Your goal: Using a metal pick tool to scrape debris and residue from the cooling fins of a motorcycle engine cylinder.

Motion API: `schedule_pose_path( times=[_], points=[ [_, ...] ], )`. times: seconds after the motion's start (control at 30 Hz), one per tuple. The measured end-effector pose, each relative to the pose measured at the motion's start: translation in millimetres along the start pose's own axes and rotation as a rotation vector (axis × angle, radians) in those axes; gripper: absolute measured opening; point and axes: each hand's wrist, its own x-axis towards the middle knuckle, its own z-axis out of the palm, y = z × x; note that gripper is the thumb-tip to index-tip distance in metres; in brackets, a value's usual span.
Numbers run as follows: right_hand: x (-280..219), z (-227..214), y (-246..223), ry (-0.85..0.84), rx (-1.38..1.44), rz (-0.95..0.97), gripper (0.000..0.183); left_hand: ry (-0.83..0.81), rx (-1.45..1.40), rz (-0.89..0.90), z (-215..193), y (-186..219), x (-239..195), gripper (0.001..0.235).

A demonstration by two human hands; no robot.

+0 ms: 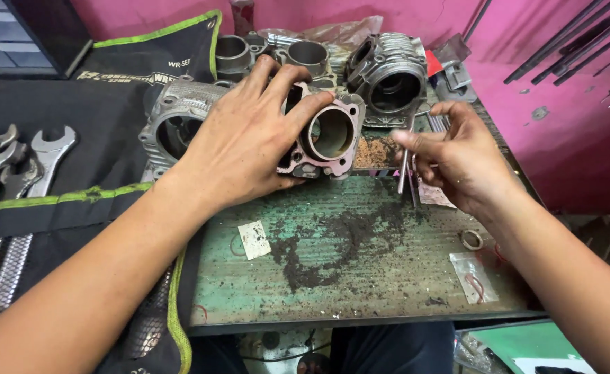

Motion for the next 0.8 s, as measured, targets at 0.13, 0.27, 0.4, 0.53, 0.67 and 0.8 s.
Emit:
schedule_pose_path(
  times=[0.13, 0.27, 0.4, 0.53, 0.67, 0.8],
  points=[
    [0, -7, 3, -0.206, -0.110, -0.074, 0.020, -0.028, -0.058, -0.036, -3, -2, 1, 0.125],
    [-5, -3, 2, -0.302, -0.368, -0.357, 0.018, -0.002, -0.079, 0.021, -5, -6, 0, 0.126],
    [-1, -13, 8, -0.603, -0.184, -0.539, 0.045, -0.002, -0.050, 0.052, -6, -7, 1, 0.132],
    [-12, -8, -1, -0.338, -0.505, -0.798, 0.044, -0.027, -0.023, 0.048, -1, -13, -1, 0.140],
    [-14, -13, -1, -0.480, -0.460, -0.920, 0.063, -0.018, -0.029, 0.127, 2, -19, -4, 0.130],
    [-22, -9, -7, -0.494, -0.526, -1.032, 0.081, 0.024, -0.013, 0.173, 2, -22, -6, 0.124]
  ],
)
